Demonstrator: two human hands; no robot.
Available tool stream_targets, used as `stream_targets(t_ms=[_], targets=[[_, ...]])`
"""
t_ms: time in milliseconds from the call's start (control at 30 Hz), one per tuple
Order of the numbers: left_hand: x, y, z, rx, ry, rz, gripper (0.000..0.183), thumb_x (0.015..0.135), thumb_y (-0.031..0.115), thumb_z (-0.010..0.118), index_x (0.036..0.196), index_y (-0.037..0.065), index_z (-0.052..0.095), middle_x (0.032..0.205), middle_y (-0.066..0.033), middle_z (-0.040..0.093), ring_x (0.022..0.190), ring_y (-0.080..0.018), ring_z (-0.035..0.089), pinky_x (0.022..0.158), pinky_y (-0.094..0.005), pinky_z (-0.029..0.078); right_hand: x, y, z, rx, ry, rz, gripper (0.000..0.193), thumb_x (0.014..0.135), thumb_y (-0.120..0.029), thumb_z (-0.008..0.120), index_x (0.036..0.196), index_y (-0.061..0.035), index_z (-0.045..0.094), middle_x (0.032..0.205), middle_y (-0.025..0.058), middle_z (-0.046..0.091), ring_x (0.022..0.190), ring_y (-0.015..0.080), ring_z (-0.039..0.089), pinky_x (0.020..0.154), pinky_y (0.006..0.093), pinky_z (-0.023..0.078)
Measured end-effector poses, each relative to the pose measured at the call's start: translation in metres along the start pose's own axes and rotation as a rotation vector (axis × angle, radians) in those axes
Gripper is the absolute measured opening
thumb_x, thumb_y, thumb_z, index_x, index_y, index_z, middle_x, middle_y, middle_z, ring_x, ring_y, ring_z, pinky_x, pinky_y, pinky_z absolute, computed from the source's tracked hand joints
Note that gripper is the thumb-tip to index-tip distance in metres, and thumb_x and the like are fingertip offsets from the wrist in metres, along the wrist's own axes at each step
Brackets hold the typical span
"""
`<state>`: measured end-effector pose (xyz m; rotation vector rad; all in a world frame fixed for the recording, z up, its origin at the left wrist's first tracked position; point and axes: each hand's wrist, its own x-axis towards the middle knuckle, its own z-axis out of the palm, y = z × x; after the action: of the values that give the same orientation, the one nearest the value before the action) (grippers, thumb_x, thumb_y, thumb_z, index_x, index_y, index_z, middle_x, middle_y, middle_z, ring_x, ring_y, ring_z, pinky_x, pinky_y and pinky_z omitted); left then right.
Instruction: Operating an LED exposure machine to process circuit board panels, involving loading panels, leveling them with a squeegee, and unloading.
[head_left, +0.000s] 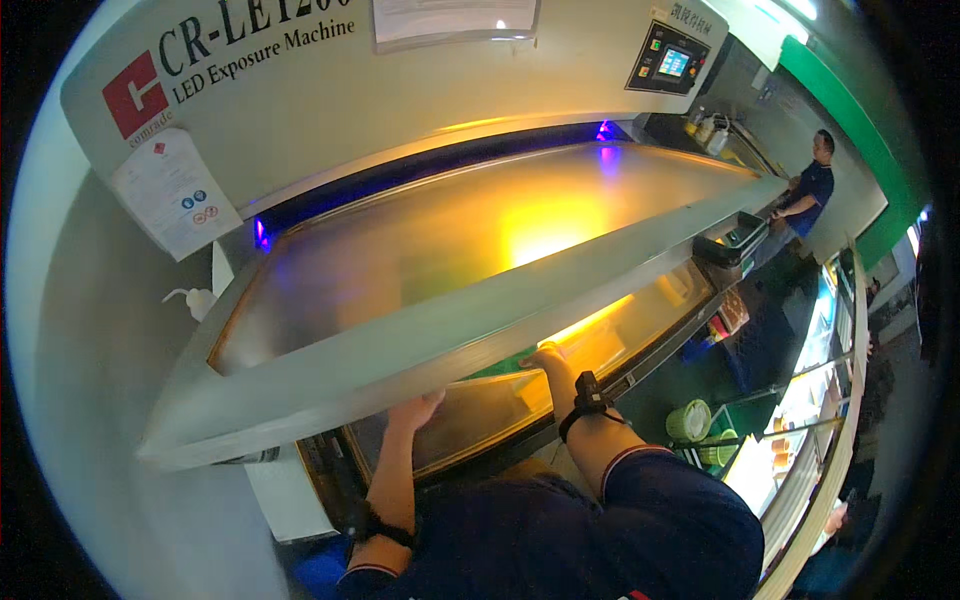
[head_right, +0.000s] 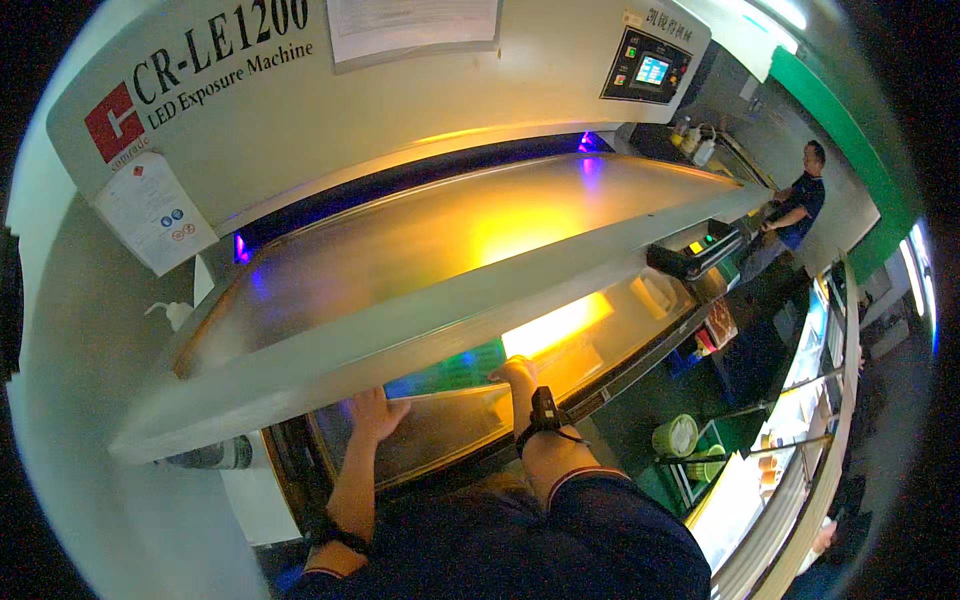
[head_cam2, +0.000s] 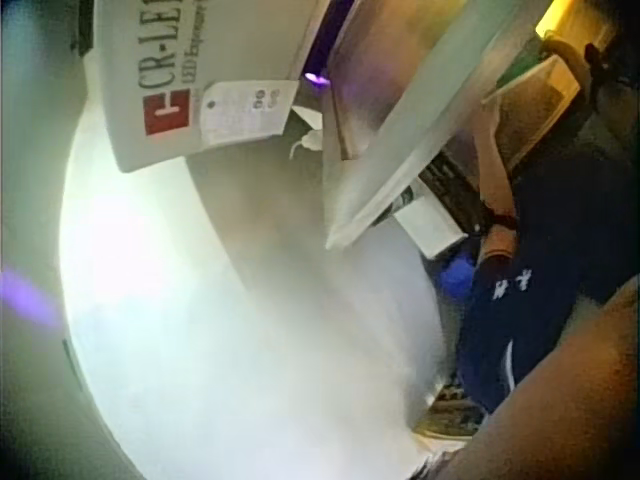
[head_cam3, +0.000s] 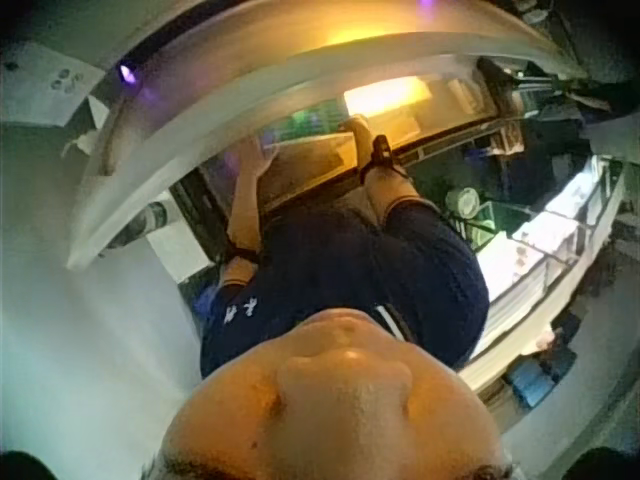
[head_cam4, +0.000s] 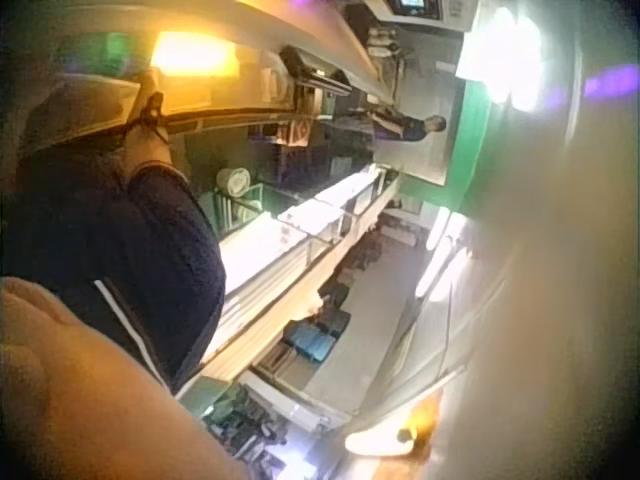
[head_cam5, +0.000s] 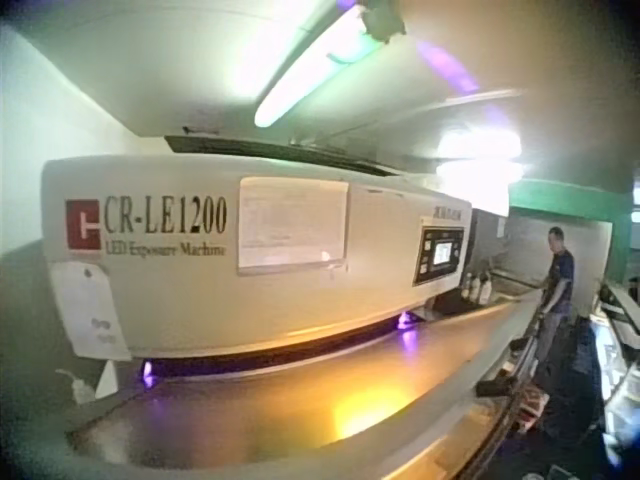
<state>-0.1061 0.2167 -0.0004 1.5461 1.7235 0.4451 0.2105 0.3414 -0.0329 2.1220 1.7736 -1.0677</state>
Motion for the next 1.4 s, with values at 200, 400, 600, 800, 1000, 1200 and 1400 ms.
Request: stream_targets(t_ms=[200, 400, 600, 800, 1000, 1200, 1400], targets=[[-0.039, -0.039, 0.039, 0.459, -0.079, -0.05, 0.119, 0.076, 0.077, 0.055, 0.151, -0.005, 0.011, 0.159, -0.0248, 0.001, 0.148, -0.0383, -0.003, 0.114, -0.0626, 0.002, -0.017, 0.031, 0.022, 0.313, -0.096, 0.195, 0.065, 0.081, -0.053, 0.069, 0.121, -0.0031, 0.057, 0.098, 0.0183, 0.067, 0.088, 0.0264, 0.065, 0.074, 0.0389, 0.053], [-0.109, -0.061, 0.044, 0.537, -0.337, 0.09, 0.122, 0.072, 0.081, 0.053, 0.151, -0.004, 0.014, 0.159, -0.0243, 0.0, 0.148, -0.0397, -0.003, 0.112, -0.0652, -0.002, -0.145, 0.099, 0.107, 0.85, -0.032, -0.034, 0.056, 0.089, -0.05, 0.063, 0.121, -0.005, 0.063, 0.083, 0.014, 0.069, 0.061, 0.0203, 0.064, 0.052, 0.0327, 0.051], [-0.112, 0.001, 0.09, 0.182, -0.563, 0.257, 0.094, 0.087, 0.058, 0.057, 0.15, -0.003, 0.021, 0.16, -0.0207, 0.01, 0.148, -0.0376, 0.006, 0.116, -0.0565, 0.006, -0.323, 0.208, 0.18, 1.259, 0.47, 0.281, 0.045, 0.089, -0.042, 0.065, 0.105, -0.0001, 0.071, 0.084, 0.0114, 0.069, 0.075, 0.0206, 0.065, 0.068, 0.0352, 0.051], [-0.146, 0.189, 0.183, -0.156, -0.566, 0.526, 0.052, 0.098, 0.019, 0.052, 0.142, -0.005, 0.038, 0.149, -0.0197, 0.037, 0.139, -0.0275, 0.035, 0.113, -0.0377, 0.029, -0.551, 0.259, 0.245, 1.762, 1.109, 0.446, 0.039, 0.093, -0.031, 0.062, 0.107, 0.0052, 0.068, 0.098, 0.007, 0.069, 0.086, 0.0161, 0.062, 0.082, 0.0328, 0.048], [-0.315, 0.347, 0.307, -0.264, -1.261, 0.652, 0.04, 0.095, 0.011, 0.054, 0.132, -0.004, 0.05, 0.125, -0.0149, 0.061, 0.115, -0.0215, 0.058, 0.102, -0.0338, 0.043, -0.608, 0.264, 0.386, 2.245, 1.275, 0.622, 0.037, 0.097, -0.026, 0.059, 0.12, 0.0033, 0.06, 0.11, 0.0083, 0.066, 0.096, 0.0194, 0.063, 0.087, 0.0343, 0.05], [-0.522, 0.382, 0.422, -0.063, -1.879, 0.507, 0.037, 0.1, 0.03, 0.049, 0.118, 0.0, 0.06, 0.111, -0.0146, 0.066, 0.099, -0.0214, 0.065, 0.088, -0.0346, 0.051, -0.637, 0.285, 0.397, 2.541, 1.755, 0.381, 0.027, 0.096, -0.023, 0.061, 0.115, -0.0035, 0.059, 0.099, 0.0091, 0.069, 0.084, 0.0204, 0.068, 0.07, 0.0319, 0.056], [-0.63, 0.382, 0.443, 0.232, -1.818, 0.287, 0.045, 0.089, 0.039, 0.065, 0.118, 0.007, 0.054, 0.105, -0.007, 0.062, 0.09, -0.0189, 0.063, 0.076, -0.0356, 0.054, -0.663, 0.293, 0.418, 2.4, 1.934, 0.465, 0.028, 0.097, -0.025, 0.059, 0.12, -0.0091, 0.056, 0.106, 0.0061, 0.067, 0.089, 0.0195, 0.068, 0.071, 0.0311, 0.055]])
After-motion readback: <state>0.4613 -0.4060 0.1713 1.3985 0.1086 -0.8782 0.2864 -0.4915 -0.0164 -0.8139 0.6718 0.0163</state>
